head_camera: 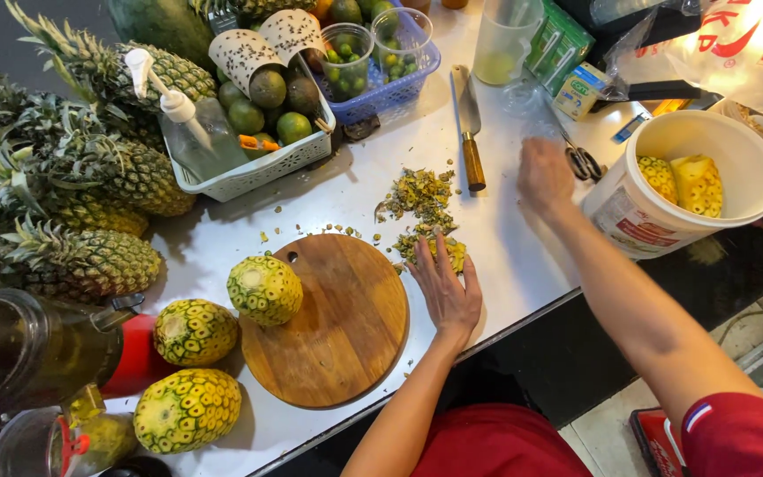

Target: Cleaning pineapple peels from a counter, washing a bowl, and sorting produce in a bakery prep area.

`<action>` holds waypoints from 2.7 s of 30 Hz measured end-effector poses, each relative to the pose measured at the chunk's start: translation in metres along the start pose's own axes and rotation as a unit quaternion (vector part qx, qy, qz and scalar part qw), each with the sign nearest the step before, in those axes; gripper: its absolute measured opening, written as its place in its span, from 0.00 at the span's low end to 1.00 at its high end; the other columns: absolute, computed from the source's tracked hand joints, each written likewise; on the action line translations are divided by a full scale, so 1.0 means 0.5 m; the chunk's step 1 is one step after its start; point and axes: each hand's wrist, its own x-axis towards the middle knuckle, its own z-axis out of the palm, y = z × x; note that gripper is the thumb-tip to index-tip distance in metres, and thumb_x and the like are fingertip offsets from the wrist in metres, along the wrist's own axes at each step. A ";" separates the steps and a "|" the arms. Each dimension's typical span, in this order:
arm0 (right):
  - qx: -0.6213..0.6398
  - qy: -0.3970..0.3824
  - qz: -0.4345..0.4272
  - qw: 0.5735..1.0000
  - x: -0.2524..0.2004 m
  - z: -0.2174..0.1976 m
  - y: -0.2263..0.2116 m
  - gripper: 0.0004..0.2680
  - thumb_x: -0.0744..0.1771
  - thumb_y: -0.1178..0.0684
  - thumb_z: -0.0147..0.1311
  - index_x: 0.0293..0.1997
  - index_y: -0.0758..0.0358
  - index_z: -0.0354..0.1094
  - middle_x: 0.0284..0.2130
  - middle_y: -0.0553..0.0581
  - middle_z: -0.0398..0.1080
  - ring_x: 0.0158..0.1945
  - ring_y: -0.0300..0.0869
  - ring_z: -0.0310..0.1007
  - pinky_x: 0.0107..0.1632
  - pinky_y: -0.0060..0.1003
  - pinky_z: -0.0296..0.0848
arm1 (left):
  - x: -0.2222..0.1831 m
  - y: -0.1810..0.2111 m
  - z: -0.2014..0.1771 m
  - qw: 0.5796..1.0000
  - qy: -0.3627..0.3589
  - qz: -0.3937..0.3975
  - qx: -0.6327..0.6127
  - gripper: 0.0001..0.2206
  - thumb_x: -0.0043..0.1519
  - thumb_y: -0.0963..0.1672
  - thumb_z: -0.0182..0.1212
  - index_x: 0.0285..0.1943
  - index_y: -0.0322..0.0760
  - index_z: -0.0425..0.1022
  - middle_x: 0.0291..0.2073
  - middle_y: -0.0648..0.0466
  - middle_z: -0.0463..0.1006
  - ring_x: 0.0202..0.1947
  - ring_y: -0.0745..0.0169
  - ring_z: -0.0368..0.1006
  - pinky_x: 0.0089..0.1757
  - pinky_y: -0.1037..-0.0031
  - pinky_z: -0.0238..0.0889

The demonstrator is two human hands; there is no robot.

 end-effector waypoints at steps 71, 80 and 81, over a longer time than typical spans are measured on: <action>0.325 -0.216 -0.774 0.499 -0.001 0.285 -0.753 0.14 0.70 0.54 0.47 0.62 0.65 0.67 0.66 0.66 0.64 0.71 0.64 0.57 0.72 0.53 0.56 | -0.164 -0.055 -0.153 0.942 0.135 -0.014 0.308 0.22 0.63 0.49 0.65 0.64 0.36 0.75 0.66 0.37 0.69 0.67 0.33 0.63 0.63 0.48 0.55; 0.312 -0.244 -0.719 0.571 -0.001 0.076 -0.498 0.16 0.72 0.51 0.43 0.65 0.71 0.63 0.67 0.69 0.62 0.73 0.60 0.55 0.73 0.50 0.53 | -0.134 -0.042 -0.141 0.946 0.194 -0.044 0.255 0.21 0.58 0.48 0.66 0.60 0.34 0.76 0.62 0.40 0.73 0.66 0.37 0.64 0.62 0.51 0.56; 0.291 -0.245 -0.720 0.580 0.001 0.061 -0.473 0.16 0.72 0.50 0.43 0.64 0.70 0.64 0.67 0.68 0.62 0.73 0.59 0.56 0.73 0.50 0.53 | -0.124 -0.045 -0.135 0.948 0.212 -0.057 0.230 0.21 0.59 0.47 0.65 0.59 0.33 0.76 0.60 0.40 0.74 0.64 0.37 0.66 0.61 0.52 0.57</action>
